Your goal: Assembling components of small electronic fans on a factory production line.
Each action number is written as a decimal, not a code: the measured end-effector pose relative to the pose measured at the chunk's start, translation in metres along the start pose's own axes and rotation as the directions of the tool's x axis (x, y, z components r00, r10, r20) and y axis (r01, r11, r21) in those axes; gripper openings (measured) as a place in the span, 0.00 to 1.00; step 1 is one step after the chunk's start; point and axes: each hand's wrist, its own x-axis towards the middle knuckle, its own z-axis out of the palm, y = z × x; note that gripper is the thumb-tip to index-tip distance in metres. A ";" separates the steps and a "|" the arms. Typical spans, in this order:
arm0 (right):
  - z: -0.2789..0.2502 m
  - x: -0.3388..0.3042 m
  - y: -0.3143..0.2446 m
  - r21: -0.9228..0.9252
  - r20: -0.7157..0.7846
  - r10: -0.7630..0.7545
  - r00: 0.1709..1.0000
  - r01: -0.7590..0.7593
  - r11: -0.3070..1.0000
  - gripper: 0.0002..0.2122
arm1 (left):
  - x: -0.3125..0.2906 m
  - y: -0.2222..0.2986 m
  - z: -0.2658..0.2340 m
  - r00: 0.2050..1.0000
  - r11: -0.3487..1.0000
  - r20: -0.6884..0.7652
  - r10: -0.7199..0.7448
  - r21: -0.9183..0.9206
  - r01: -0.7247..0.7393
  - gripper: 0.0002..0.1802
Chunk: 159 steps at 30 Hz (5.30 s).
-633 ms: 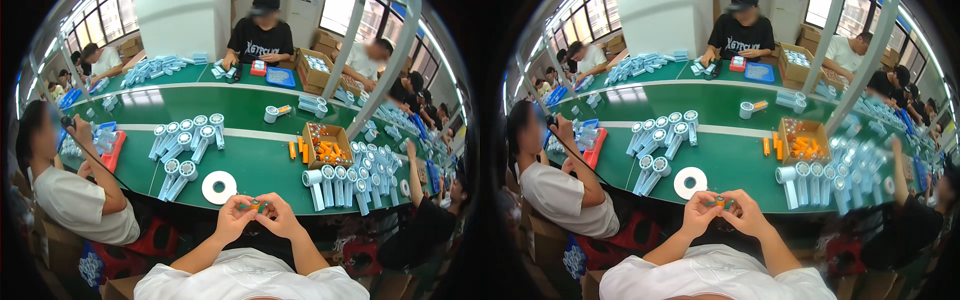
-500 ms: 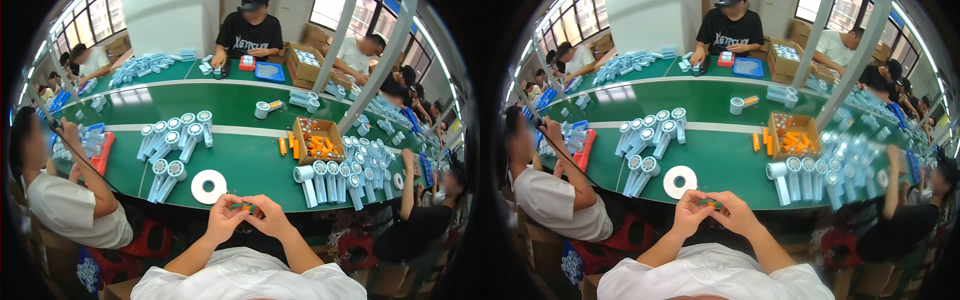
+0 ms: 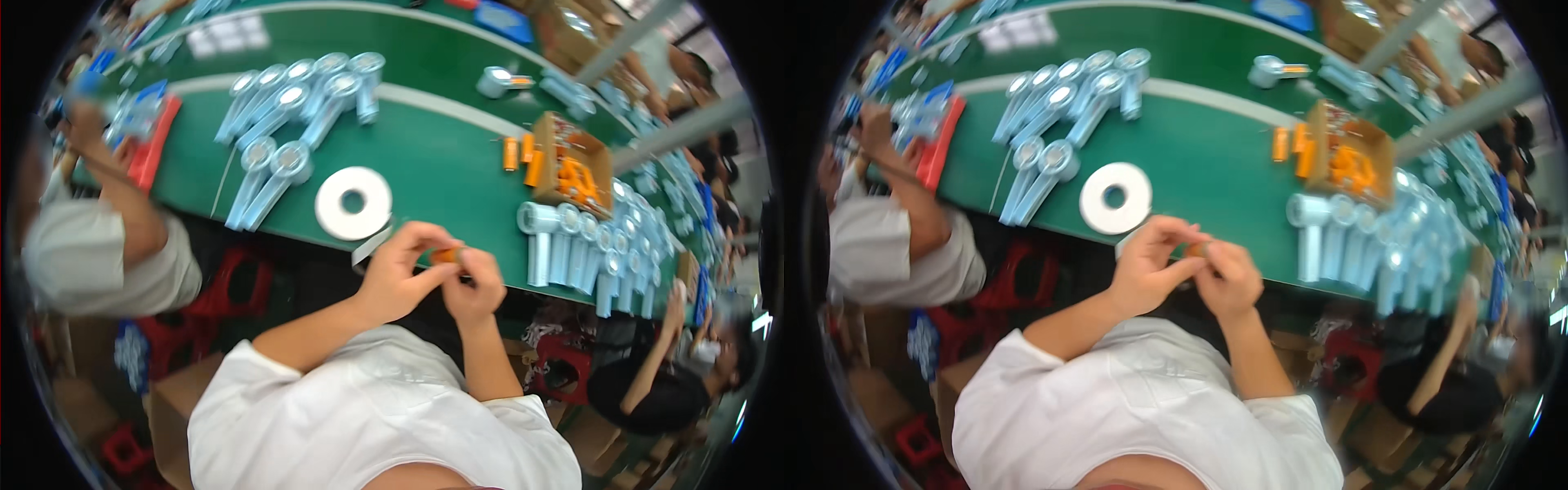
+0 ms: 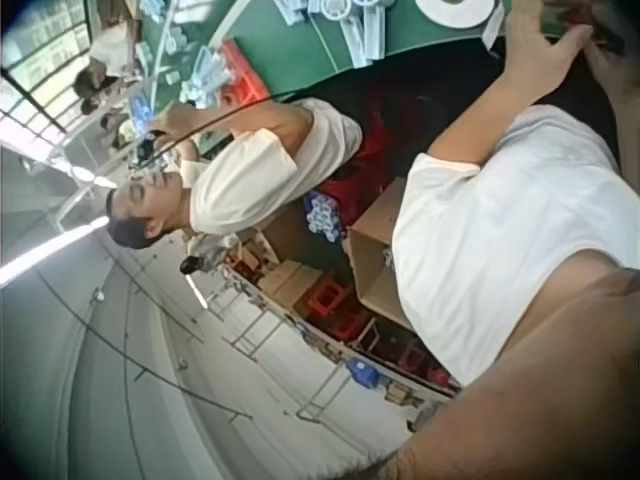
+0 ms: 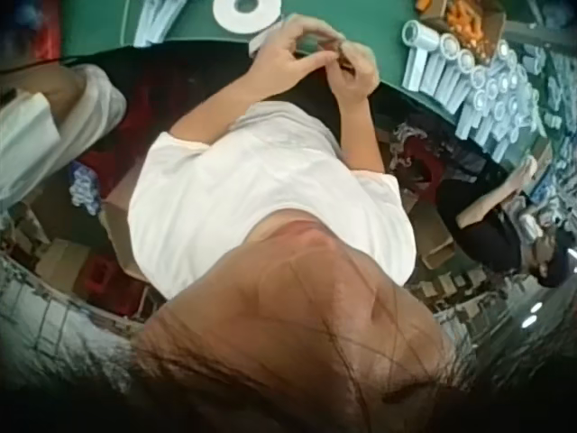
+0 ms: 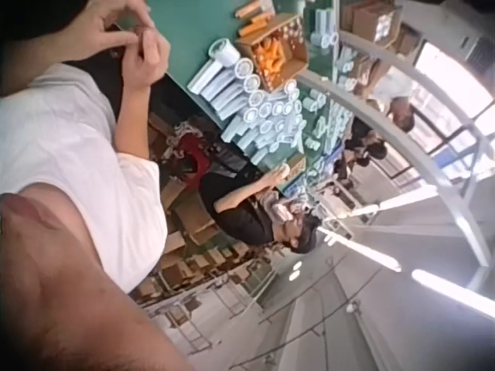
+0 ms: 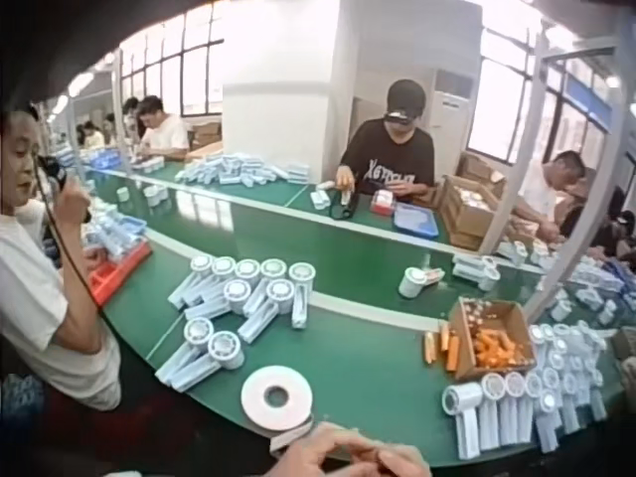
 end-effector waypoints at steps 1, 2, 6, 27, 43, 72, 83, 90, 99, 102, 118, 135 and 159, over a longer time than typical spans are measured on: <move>-0.001 0.000 0.009 0.083 -0.040 -0.043 0.998 0.046 0.995 0.24 | 0.004 0.009 -0.009 0.999 1.000 -0.049 -0.011 0.012 0.011 0.21; -0.006 -0.002 0.010 0.093 -0.005 0.046 0.999 -0.046 0.995 0.23 | 0.008 0.021 -0.018 0.988 0.920 0.070 0.134 0.363 -0.150 0.21; -0.020 -0.005 0.022 0.241 0.020 0.400 0.916 -0.393 0.888 0.22 | 0.010 0.058 -0.070 0.957 0.363 0.218 0.190 0.890 -0.275 0.21; -0.001 0.070 0.001 0.552 0.660 0.493 0.568 -0.811 0.194 0.27 | 0.032 0.041 -0.107 0.899 0.105 0.334 0.285 0.921 -0.375 0.27; -0.016 0.056 -0.015 0.378 0.514 0.668 0.538 -0.841 0.386 0.26 | 0.033 0.028 -0.101 0.946 0.206 0.195 0.258 0.946 -0.251 0.27; 0.029 0.102 -0.037 0.288 0.057 0.515 0.855 -0.508 0.812 0.26 | -0.009 0.010 -0.031 0.981 0.526 -0.070 0.183 0.849 -0.038 0.25; 0.021 0.078 0.053 0.173 -0.357 0.436 0.826 -0.401 0.900 0.26 | -0.017 0.054 -0.046 0.959 0.810 0.020 -0.283 0.541 0.228 0.29; -0.011 0.060 0.039 0.396 0.020 0.721 0.692 -0.668 0.630 0.25 | 0.007 0.043 -0.087 0.985 -0.118 0.015 0.170 0.993 0.005 0.31; -0.009 0.042 0.037 0.412 0.080 0.662 0.745 -0.629 0.659 0.26 | 0.136 0.026 -0.138 0.913 -0.434 0.182 0.365 0.901 -0.006 0.18; -0.010 0.036 0.038 0.466 0.083 0.667 0.740 -0.621 0.631 0.26 | 0.154 0.021 -0.140 0.939 -0.420 0.199 0.282 0.905 -0.066 0.12; -0.017 0.037 0.048 0.605 0.150 0.673 0.724 -0.606 0.516 0.26 | 0.146 0.039 -0.075 0.798 -0.498 0.577 -0.172 0.648 -0.576 0.07; -0.052 0.016 0.044 0.361 -0.130 0.387 0.913 -0.320 0.876 0.29 | 0.144 0.041 -0.052 0.653 0.337 0.603 -0.458 0.798 -0.500 0.07; -0.061 0.081 0.028 -0.210 0.642 0.073 0.763 0.084 0.974 0.21 | 0.113 -0.008 -0.071 0.646 0.324 0.763 0.035 0.602 -0.729 0.09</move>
